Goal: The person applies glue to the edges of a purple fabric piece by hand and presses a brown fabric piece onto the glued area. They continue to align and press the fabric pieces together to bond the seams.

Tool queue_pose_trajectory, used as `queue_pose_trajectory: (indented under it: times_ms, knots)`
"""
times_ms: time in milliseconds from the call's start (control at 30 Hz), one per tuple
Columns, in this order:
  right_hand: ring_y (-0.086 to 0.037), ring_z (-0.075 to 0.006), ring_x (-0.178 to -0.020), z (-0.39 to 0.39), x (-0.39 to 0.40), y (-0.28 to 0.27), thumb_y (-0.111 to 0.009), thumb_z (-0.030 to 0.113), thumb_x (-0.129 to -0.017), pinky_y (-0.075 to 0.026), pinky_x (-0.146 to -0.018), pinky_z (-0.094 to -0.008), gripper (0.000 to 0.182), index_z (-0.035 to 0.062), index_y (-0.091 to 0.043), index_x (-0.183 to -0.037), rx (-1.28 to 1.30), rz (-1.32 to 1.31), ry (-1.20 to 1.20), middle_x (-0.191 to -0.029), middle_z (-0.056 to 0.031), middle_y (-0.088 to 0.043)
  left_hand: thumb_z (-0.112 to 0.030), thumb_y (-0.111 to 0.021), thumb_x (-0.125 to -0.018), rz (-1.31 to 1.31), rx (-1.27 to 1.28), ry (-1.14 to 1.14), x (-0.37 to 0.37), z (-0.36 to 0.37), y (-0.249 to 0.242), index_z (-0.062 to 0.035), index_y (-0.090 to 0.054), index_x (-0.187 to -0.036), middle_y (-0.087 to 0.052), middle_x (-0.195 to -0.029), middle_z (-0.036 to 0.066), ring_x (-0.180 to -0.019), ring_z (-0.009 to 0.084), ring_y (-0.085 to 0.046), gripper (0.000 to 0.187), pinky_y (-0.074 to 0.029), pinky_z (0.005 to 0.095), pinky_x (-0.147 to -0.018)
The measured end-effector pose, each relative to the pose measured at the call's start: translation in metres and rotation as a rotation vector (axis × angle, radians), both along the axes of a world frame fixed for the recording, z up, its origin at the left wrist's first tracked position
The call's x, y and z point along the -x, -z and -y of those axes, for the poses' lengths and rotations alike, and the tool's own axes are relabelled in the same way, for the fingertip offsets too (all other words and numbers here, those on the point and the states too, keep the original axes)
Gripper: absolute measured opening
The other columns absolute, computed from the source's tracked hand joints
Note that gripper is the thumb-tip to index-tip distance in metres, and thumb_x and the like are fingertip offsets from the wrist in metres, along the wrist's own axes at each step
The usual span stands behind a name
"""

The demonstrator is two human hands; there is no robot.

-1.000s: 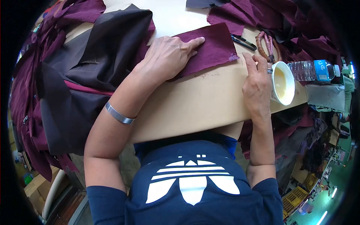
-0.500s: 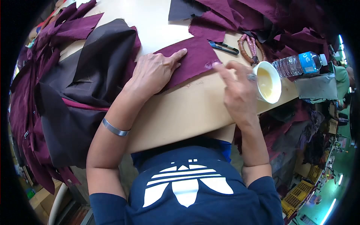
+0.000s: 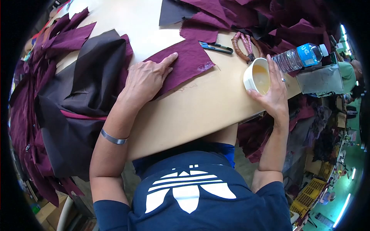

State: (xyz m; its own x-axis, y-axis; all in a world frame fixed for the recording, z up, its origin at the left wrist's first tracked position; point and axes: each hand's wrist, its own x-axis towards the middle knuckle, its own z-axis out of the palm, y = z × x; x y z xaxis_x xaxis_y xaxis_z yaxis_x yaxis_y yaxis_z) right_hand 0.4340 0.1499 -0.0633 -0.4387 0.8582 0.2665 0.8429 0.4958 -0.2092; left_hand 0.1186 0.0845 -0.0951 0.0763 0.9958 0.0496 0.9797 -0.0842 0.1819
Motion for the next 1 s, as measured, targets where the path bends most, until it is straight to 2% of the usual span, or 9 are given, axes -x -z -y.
queue_pose_trajectory:
  times_ms: [167, 267, 333, 500, 600, 900, 1000]
  knots:
    - [-0.041, -0.0368, -0.124, 0.011, -0.023, -0.007, -0.074, 0.028, -0.061, -0.032, -0.104, -0.0435, 0.092, 0.0052, -0.031, -0.139, -0.060, -0.062, 0.025, -0.132, -0.0216, -0.045, -0.028, -0.044, -0.094, 0.003, -0.039, 0.021, 0.002, 0.000, 0.005, -0.0213, -0.046, -0.133, -0.059, -0.067, 0.017, -0.063, 0.0312, -0.059, 0.039, -0.046, 0.0418, -0.063]
    - [-0.045, -0.0366, -0.121, 0.014, -0.060, -0.018, -0.075, 0.027, -0.060, -0.033, -0.102, -0.0427, 0.090, 0.0036, -0.034, -0.137, -0.093, -0.076, 0.180, -0.130, -0.0226, -0.047, -0.029, -0.044, -0.094, -0.008, -0.010, 0.009, 0.001, 0.001, -0.001, -0.0225, -0.045, -0.133, -0.059, -0.067, 0.018, -0.062, 0.0320, -0.059, 0.039, -0.046, 0.0425, -0.061]
    - [-0.046, -0.0369, -0.119, 0.003, -0.085, -0.015, -0.075, 0.027, -0.061, -0.035, -0.100, -0.0427, 0.088, 0.0028, -0.037, -0.136, -0.127, -0.032, 0.318, -0.129, -0.0232, -0.048, -0.029, -0.044, -0.094, -0.022, -0.019, 0.016, 0.001, 0.001, 0.000, -0.0234, -0.045, -0.133, -0.058, -0.066, 0.018, -0.062, 0.0323, -0.059, 0.039, -0.046, 0.0429, -0.061]
    - [-0.045, -0.0374, -0.119, -0.037, -0.129, 0.013, -0.074, 0.036, -0.061, -0.036, -0.099, -0.0420, 0.089, -0.0001, -0.037, -0.134, -0.051, -0.051, 0.453, -0.130, -0.0239, -0.046, -0.029, -0.044, -0.094, -0.008, -0.041, 0.021, 0.001, 0.001, 0.002, -0.0243, -0.045, -0.133, -0.058, -0.066, 0.018, -0.061, 0.0323, -0.058, 0.039, -0.046, 0.0429, -0.061]
    - [-0.044, -0.0376, -0.120, -0.058, -0.139, 0.021, -0.074, 0.039, -0.061, -0.036, -0.099, -0.0417, 0.092, -0.0021, -0.037, -0.134, -0.089, 0.002, 0.440, -0.130, -0.0246, -0.045, -0.029, -0.044, -0.094, -0.005, -0.028, 0.008, 0.000, 0.001, 0.002, -0.0247, -0.045, -0.133, -0.058, -0.066, 0.018, -0.061, 0.0320, -0.059, 0.039, -0.047, 0.0428, -0.061]
    - [-0.047, -0.0399, -0.118, -0.091, -0.142, 0.023, -0.074, 0.041, -0.061, -0.037, -0.099, -0.0405, 0.095, -0.0043, -0.034, -0.135, -0.043, -0.140, 0.423, -0.128, -0.0275, -0.047, -0.030, -0.044, -0.094, -0.011, -0.031, 0.003, -0.001, 0.003, 0.000, -0.0242, -0.045, -0.133, -0.059, -0.066, 0.016, -0.062, 0.0309, -0.060, 0.039, -0.047, 0.0421, -0.061]
    - [-0.046, -0.0400, -0.120, -0.092, -0.144, 0.023, -0.075, 0.044, -0.060, -0.035, -0.100, -0.0412, 0.101, -0.0055, -0.030, -0.136, -0.046, -0.130, 0.386, -0.128, -0.0280, -0.047, -0.030, -0.044, -0.094, -0.007, -0.021, 0.006, 0.000, 0.001, 0.001, -0.0237, -0.045, -0.133, -0.059, -0.066, 0.016, -0.062, 0.0309, -0.060, 0.039, -0.047, 0.0421, -0.061]
